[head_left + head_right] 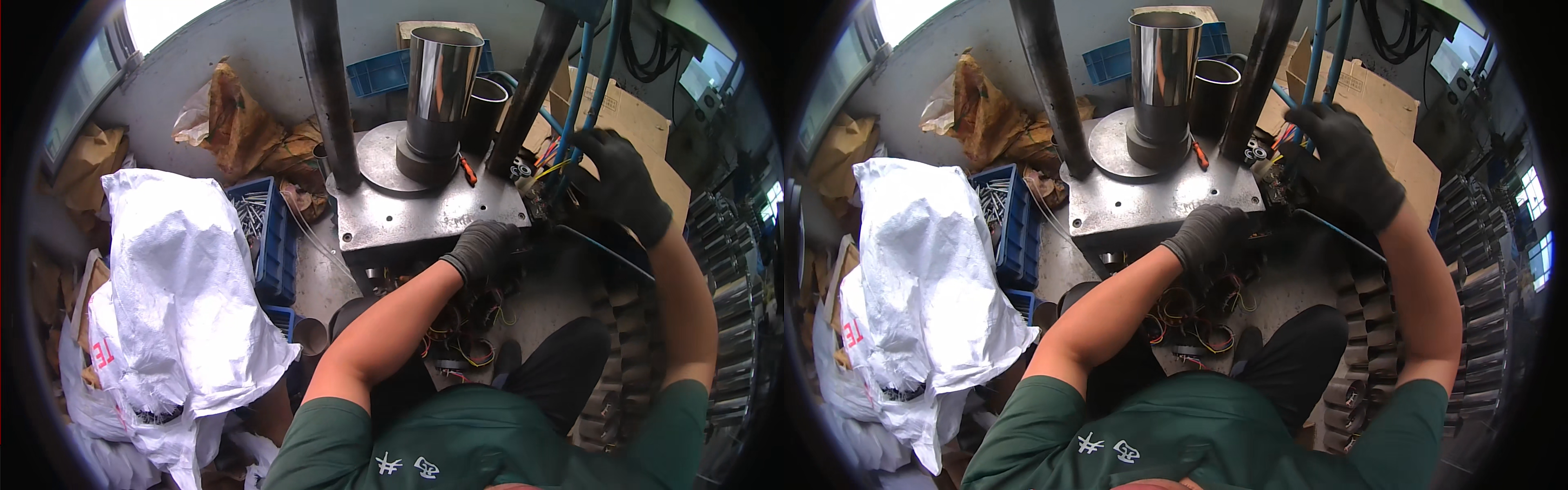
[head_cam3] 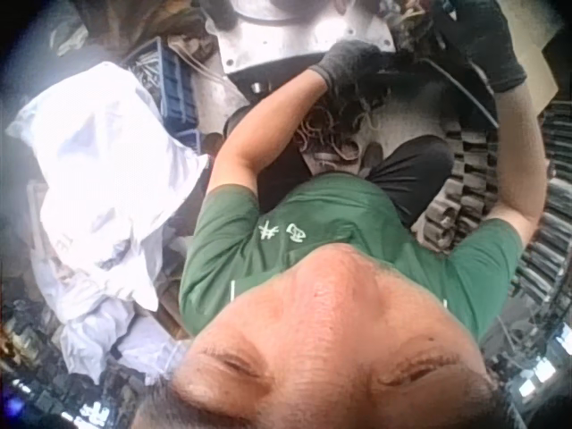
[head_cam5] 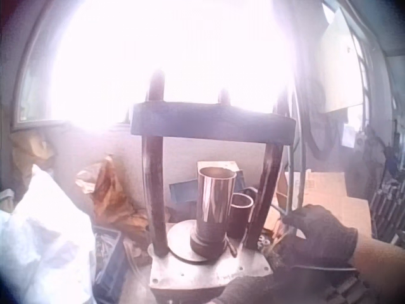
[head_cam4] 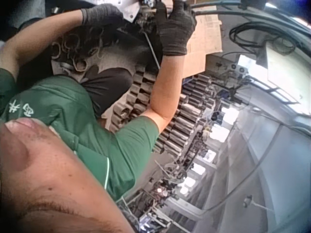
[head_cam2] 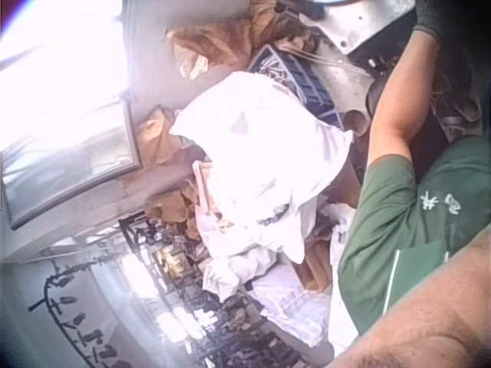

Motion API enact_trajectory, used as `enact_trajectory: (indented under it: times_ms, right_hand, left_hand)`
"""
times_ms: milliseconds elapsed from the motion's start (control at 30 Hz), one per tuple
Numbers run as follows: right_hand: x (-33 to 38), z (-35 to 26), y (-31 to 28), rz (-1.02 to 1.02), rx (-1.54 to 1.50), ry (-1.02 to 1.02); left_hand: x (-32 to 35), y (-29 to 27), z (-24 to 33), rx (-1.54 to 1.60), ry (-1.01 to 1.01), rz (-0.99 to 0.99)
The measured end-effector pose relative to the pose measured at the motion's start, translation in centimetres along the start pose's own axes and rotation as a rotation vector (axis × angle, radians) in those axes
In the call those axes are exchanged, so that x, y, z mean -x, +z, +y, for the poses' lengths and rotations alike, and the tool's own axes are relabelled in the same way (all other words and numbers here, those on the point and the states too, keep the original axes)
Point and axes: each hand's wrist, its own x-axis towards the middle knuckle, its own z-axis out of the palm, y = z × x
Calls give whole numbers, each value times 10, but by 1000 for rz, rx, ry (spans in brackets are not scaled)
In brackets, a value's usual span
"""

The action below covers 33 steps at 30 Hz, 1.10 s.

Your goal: Assembling a motor stator with wires and pressing it into a metal housing using a vertical press machine.

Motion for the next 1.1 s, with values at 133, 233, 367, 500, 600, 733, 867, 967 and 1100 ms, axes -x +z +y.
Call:
enact_trajectory:
  times_ms: [133,233,367,500,600,733,867,967,1100]
  right_hand:
    - [-147,-1,58,377,113,-149]
    - [-233,-4,86,353,149,-91]
    - [-261,-12,79,-174,47,-56]
    - [-260,-1,84,-211,-62,-323]
    - [-213,-39,50,-531,-98,20]
    - [-135,2,78,-399,-520,-168]
    - [-33,-59,109,-140,-99,314]
    - [61,-76,126,141,-617,369]
    - [116,-103,156,20,-1705,834]
  left_hand:
    - [-10,8,-26,220,-39,530]
    - [-19,6,-43,805,-275,669]
    - [-33,-6,-70,1517,-281,792]
    - [-18,-5,-131,1681,2,799]
    - [-5,-20,-121,1940,136,735]
    - [-10,-30,-97,2258,217,546]
    - [15,-26,-124,2112,194,635]
    - [18,-27,-76,1701,-276,909]
    - [31,-25,-76,1108,-267,1045]
